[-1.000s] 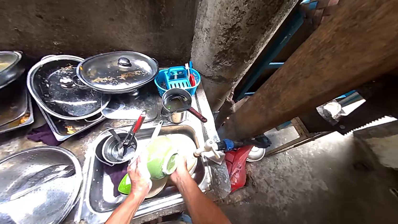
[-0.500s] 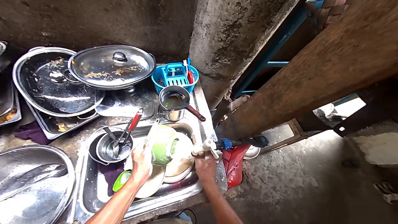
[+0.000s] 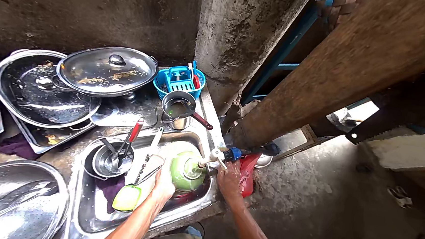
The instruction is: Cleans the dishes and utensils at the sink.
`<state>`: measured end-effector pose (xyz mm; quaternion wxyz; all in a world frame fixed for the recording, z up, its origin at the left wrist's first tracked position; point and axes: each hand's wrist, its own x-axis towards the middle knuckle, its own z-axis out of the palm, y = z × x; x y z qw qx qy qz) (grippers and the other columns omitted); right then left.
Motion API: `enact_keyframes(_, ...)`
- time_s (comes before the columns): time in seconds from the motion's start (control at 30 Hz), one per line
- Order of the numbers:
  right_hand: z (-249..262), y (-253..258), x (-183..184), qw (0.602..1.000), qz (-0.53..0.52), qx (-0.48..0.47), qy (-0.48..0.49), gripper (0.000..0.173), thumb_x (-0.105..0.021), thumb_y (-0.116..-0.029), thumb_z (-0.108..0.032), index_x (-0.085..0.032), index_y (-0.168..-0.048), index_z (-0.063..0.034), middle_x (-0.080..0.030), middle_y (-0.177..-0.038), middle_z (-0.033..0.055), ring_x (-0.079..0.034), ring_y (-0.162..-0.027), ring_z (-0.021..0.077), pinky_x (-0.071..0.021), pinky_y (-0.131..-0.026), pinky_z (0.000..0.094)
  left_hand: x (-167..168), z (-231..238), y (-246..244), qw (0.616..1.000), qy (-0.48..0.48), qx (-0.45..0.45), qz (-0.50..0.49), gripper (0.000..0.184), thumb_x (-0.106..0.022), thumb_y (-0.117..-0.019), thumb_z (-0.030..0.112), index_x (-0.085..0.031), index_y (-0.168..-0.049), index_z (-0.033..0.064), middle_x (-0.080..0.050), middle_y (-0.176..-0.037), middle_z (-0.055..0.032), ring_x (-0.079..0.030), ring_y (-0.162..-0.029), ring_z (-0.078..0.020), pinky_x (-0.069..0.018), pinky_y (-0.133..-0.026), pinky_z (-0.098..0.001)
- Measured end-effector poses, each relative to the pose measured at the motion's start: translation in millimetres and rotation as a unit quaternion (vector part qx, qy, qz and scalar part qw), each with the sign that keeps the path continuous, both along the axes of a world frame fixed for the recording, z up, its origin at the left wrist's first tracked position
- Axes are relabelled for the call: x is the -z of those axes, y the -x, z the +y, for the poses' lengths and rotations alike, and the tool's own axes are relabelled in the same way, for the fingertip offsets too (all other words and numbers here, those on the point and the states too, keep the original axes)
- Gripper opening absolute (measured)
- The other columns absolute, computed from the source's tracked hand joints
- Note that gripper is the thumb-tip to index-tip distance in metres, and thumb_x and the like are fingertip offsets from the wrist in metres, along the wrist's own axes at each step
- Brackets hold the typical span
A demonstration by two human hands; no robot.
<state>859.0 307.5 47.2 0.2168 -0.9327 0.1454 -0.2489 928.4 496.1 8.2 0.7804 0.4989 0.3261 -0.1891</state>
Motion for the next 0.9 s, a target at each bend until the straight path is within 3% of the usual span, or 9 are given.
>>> enact_keyframes(0.1, 16.6, 17.4, -9.2, 0.986, 0.063, 0.013, -0.155, 0.034, -0.056, -0.0998, -0.017, -0.068, -0.117, 0.01, -0.067, -0.119, 0.0286, -0.066, -0.115, 0.038, -0.0527, -0.102, 0.0472, 9.5, 1.6, 2.5, 0.998, 0.062, 0.014, -0.006, 0.048, -0.038, -0.1107, 0.042, -0.059, -0.134, 0.0066, -0.067, -0.124, -0.0159, -0.066, -0.114, -0.0278, -0.0568, -0.093, -0.0516)
enact_keyframes(0.2, 30.4, 22.1, -3.4, 0.922, 0.079, 0.031, -0.378, 0.042, -0.054, -0.1033, -0.021, -0.058, -0.134, 0.0075, -0.064, -0.129, 0.0232, -0.065, -0.118, 0.0255, -0.0529, -0.102, 0.0388, 8.1, 6.3, 1.3, 0.992, 0.122, 0.031, -0.005, 0.049, -0.032, -0.1113, 0.043, -0.057, -0.136, 0.0096, -0.068, -0.123, -0.0142, -0.066, -0.112, -0.027, -0.0569, -0.092, -0.0516)
enact_keyframes(0.3, 47.8, 12.8, 5.1, 0.768, 0.041, 0.088, -0.633, 0.037, -0.048, -0.1085, -0.025, -0.056, -0.131, 0.0027, -0.066, -0.114, 0.0177, -0.067, -0.097, 0.0222, -0.0593, -0.081, 0.041, -1.9, 7.9, 0.3, 0.989, 0.139, 0.036, 0.025, 0.046, -0.031, -0.1113, 0.041, -0.058, -0.13, 0.0083, -0.069, -0.114, -0.0153, -0.068, -0.103, -0.0279, -0.0586, -0.084, -0.051)
enact_keyframes(0.4, 54.8, 3.4, 16.6, 0.634, -0.009, 0.121, -0.764, 0.041, -0.044, -0.1106, -0.029, -0.055, -0.137, -0.0007, -0.064, -0.13, 0.0178, -0.063, -0.119, 0.0252, -0.0536, -0.101, 0.0464, -3.3, 3.2, -4.3, 0.995, 0.07, 0.069, -0.001, 0.043, -0.035, -0.112, 0.037, -0.059, -0.131, 0.0055, -0.069, -0.116, -0.0155, -0.068, -0.105, -0.0262, -0.0591, -0.087, -0.0478)
enact_keyframes(0.5, 59.8, 0.5, 19.2, 0.607, -0.003, 0.142, -0.782, 0.049, -0.038, -0.1109, -0.041, -0.052, -0.143, -0.0063, -0.062, -0.135, 0.017, -0.06, -0.124, 0.0276, -0.0512, -0.104, 0.0512, -4.5, 0.3, -11.5, 0.988, -0.042, 0.132, -0.065, 0.039, -0.037, -0.112, 0.03, -0.062, -0.126, 0.002, -0.068, -0.116, -0.0141, -0.066, -0.107, -0.0208, -0.0561, -0.091, -0.0411)
enact_keyframes(0.6, 61.0, -3.2, 19.0, 0.65, 0.025, 0.154, -0.744, 0.05, -0.039, -0.1108, -0.041, -0.053, -0.143, -0.0056, -0.061, -0.137, 0.0177, -0.06, -0.125, 0.0282, -0.0504, -0.105, 0.0524, -11.7, 0.5, -18.7, 0.958, -0.068, 0.22, -0.168, 0.04, -0.036, -0.111, 0.023, -0.067, -0.123, 0.0013, -0.07, -0.117, -0.0105, -0.065, -0.108, -0.0149, -0.0535, -0.096, -0.0351)
enact_keyframes(0.7, 58.1, -11.5, 19.3, 0.682, 0.05, 0.166, -0.711, 0.047, -0.045, -0.1093, -0.04, -0.058, -0.134, -0.0017, -0.065, -0.126, 0.019, -0.064, -0.116, 0.0274, -0.0536, -0.1, 0.0501, -5.4, 6.0, -37.0, 0.885, -0.128, 0.351, -0.28, 0.043, -0.034, -0.1087, 0.023, -0.067, -0.128, 0.0027, -0.069, -0.127, -0.0105, -0.063, -0.119, -0.0141, -0.0493, -0.106, -0.0348)
enact_keyframes(0.83, 59.7, -22.1, 9.6, 0.704, 0.1, 0.157, -0.686, 0.04, -0.041, -0.1116, -0.031, -0.059, -0.13, 0.0001, -0.066, -0.119, 0.0185, -0.065, -0.108, 0.0249, -0.0542, -0.094, 0.0461, -41.6, -7.6, -46.2, 0.658, -0.362, 0.565, -0.342, 0.045, -0.036, -0.1064, 0.031, -0.063, -0.138, 0.0138, -0.065, -0.136, -0.0123, -0.059, -0.129, -0.0288, -0.0446, -0.108, -0.0548)
enact_keyframes(0.9, 60.1, -28.0, 12.5, 0.694, 0.09, 0.151, -0.698, 0.033, -0.04, -0.1119, -0.023, -0.059, -0.125, 0.0008, -0.066, -0.11, 0.0166, -0.065, -0.1, 0.0225, -0.0554, -0.088, 0.0425, -67.9, -25.6, -32.1, 0.582, -0.442, 0.596, -0.332, 0.042, -0.047, -0.1033, 0.034, -0.062, -0.136, 0.013, -0.064, -0.134, -0.0131, -0.058, -0.128, -0.0321, -0.043, -0.108, -0.057)
